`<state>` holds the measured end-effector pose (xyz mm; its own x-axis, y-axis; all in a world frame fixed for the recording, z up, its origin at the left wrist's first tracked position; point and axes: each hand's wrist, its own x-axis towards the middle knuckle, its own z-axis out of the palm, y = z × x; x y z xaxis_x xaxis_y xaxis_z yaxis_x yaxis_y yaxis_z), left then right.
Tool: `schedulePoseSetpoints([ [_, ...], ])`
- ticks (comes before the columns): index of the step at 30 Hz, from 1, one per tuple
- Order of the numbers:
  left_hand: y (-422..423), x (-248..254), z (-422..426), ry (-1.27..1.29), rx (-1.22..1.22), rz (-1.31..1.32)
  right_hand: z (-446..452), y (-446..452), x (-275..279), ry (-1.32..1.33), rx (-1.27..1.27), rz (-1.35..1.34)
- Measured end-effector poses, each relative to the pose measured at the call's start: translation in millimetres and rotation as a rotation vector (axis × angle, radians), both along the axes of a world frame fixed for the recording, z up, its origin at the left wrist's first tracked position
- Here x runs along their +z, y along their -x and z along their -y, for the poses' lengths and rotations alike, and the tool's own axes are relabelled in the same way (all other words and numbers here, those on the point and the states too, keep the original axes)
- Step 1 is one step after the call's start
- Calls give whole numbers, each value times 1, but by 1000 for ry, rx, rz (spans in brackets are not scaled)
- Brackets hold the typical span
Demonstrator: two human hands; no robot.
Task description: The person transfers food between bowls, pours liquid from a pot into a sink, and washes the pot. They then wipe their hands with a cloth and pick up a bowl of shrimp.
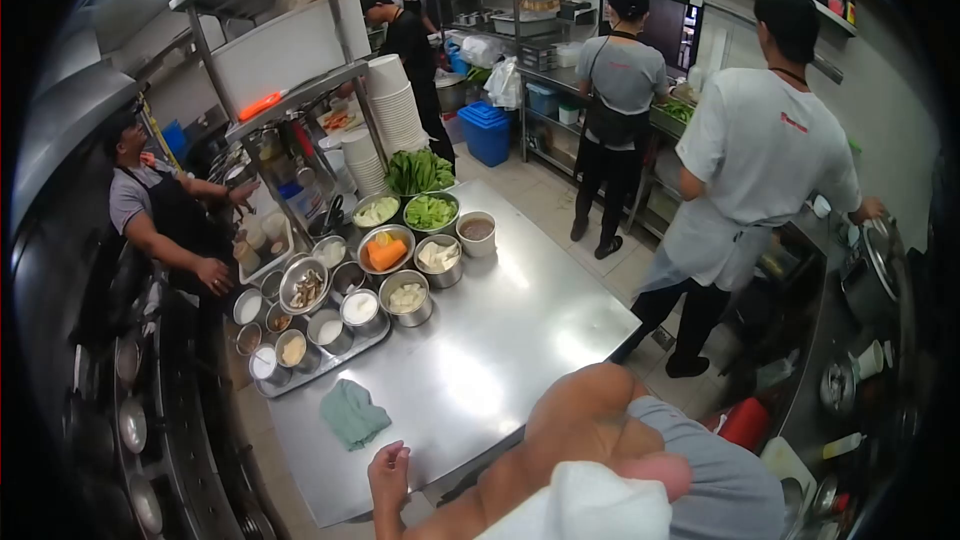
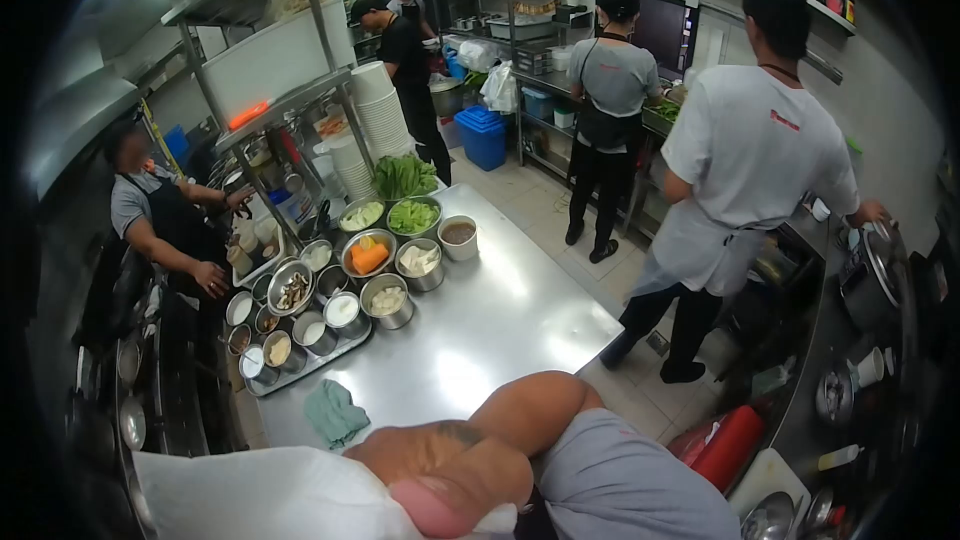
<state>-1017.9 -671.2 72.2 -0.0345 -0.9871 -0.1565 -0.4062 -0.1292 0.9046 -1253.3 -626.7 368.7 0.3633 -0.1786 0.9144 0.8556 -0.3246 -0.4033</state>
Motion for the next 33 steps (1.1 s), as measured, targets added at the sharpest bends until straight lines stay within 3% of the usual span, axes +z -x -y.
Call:
schedulePoseSetpoints([
  [8,-8,-21,-5,59,88,-60,31,25,4,-103,-70,154],
  [11,5,-6,-4,17,69,-88,-10,-7,41,-138,-449,466],
  [12,23,40,-8,-18,38,196,-21,-13,52,-147,-586,565],
  [13,6,-22,4,84,14,60,-25,-14,56,-148,-725,661],
  [14,-29,-133,32,-100,12,-97,-9,5,51,35,-711,517],
  [15,-60,-230,60,-286,33,-236,-11,2,52,34,-711,513],
  [17,-5,-81,28,-16,-27,-75,-19,-10,54,-201,-879,717],
  [18,28,8,11,118,-39,14,-12,0,59,-145,-918,702],
  [24,43,31,17,58,-19,35,16,36,59,115,-1112,672],
  [27,39,10,21,95,-51,49,25,41,55,179,-1151,674],
  [33,48,25,21,76,-63,59,27,52,45,214,-1138,655],
])
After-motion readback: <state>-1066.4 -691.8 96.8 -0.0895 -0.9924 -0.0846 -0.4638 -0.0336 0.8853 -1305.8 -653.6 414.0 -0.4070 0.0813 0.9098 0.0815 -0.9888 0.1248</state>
